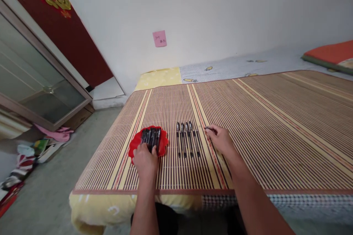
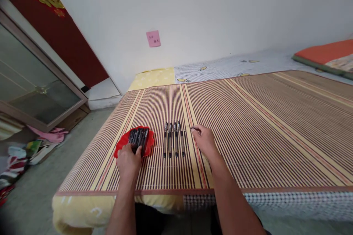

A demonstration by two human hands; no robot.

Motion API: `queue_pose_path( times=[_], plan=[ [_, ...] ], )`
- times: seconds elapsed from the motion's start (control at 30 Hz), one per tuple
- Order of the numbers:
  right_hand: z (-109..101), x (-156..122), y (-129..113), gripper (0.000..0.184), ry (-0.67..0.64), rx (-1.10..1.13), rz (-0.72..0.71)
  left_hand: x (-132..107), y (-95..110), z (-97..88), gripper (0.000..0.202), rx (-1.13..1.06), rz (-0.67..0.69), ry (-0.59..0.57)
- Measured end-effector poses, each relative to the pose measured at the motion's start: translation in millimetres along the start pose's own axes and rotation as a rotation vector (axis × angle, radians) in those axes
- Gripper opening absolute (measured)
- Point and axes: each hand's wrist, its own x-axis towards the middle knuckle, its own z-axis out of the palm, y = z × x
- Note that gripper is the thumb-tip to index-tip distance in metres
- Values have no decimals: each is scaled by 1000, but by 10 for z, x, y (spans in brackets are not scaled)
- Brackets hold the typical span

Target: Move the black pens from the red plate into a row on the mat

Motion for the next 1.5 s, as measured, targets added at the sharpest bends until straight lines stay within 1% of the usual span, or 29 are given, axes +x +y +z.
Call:
queue_pose_path(
  times=[0.23,0.33,0.4,0.47,0.5,0.57,0.63,0.7,0.77,0.87,1.0,1.07,1.13,1.27,1.37,1.5],
  plan=[
    [13,9,17,29,-11,10,-4,19,-3,5,17,-46,-37,-28],
    [10,7,24,29,-15,10,28,27,-34,16,20,-114,-45,8],
    [6,10,22,28,-10,27,51,24,-57,4,25,-222,-43,79],
    [-3,14,6,28,-8,74,57,7,-53,-33,29,-420,-54,135],
    [-10,16,-10,28,-7,114,60,-9,-32,-59,31,-549,-63,132],
    [-32,17,-58,30,-25,224,87,-64,57,-115,34,-813,-66,46],
    [-60,11,-126,34,-63,348,132,-146,200,-162,35,-1023,-43,-102],
    [-86,-2,-208,37,-113,452,163,-245,365,-187,33,-1177,-27,-240],
    [-99,-20,-295,38,-172,523,172,-347,518,-189,30,-1283,-27,-347],
    [-82,-52,-414,37,-288,583,163,-475,677,-166,26,-1335,-18,-449],
    [-21,-96,-528,34,-422,632,151,-570,775,-131,24,-1326,29,-523],
    [2,-117,-563,33,-472,648,153,-591,798,-120,22,-1325,40,-537],
    [15,-135,-588,34,-506,661,151,-604,812,-114,21,-1345,31,-545],
    [30,-162,-612,35,-560,674,164,-622,833,-118,25,-1451,-19,-571],
    [42,-173,-611,36,-569,683,176,-627,854,-138,27,-1503,-67,-584],
    [43,-179,-600,34,-499,704,142,-616,875,-186,28,-1570,-111,-640]
  ],
)
